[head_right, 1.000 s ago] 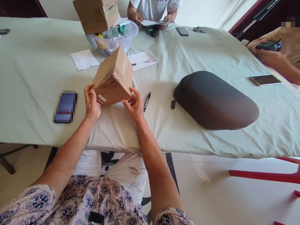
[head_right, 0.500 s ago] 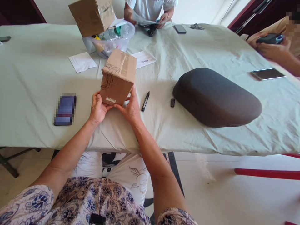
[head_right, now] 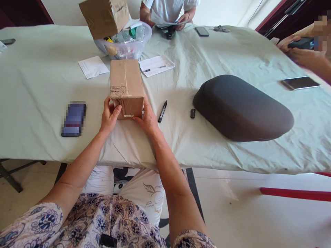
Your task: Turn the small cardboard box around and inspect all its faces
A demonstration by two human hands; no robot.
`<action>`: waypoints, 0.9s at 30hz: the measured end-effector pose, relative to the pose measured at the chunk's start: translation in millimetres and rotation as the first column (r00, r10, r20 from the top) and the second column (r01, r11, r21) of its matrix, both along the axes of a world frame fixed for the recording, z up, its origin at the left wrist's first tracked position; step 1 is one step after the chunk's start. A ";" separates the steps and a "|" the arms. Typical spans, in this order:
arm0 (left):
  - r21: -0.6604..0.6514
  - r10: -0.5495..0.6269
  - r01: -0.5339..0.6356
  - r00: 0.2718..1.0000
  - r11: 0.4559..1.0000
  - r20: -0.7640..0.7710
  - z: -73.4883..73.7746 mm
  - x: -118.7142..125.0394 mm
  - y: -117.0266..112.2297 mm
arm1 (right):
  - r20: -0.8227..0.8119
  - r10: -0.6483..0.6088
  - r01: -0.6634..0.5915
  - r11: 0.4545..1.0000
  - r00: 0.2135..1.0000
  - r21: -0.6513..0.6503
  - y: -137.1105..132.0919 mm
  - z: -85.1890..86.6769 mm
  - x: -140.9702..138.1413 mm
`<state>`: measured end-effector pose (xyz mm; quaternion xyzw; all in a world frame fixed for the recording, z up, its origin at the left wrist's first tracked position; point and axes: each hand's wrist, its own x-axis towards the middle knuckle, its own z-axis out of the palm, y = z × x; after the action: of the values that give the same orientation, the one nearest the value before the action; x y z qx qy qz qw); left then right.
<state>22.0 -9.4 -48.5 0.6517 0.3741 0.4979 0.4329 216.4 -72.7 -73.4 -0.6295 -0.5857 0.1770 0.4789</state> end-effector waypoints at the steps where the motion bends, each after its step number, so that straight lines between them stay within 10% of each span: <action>1: 0.028 0.007 -0.006 0.999 1.000 -0.053 -1.5 -0.5 1.3 | -0.001 -0.001 0.001 1.000 1.000 -0.008 0.4 -2.1 1.5; 17: 0.155 0.082 -0.073 0.995 0.985 -0.052 3.9 -2.7 0.2 | -0.182 0.021 -0.002 0.994 0.983 0.107 -13.9 14.9 -3.1; 27: 0.487 0.271 -0.214 0.961 0.847 -0.049 10.2 -12.9 5.3 | -0.360 0.086 -0.030 0.987 0.929 0.157 -15.3 21.0 -8.1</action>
<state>9.1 -4.1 -38.3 0.7133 0.3438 0.5865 0.1701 208.3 -88.1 -52.3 -0.5305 -0.5163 0.2610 0.6196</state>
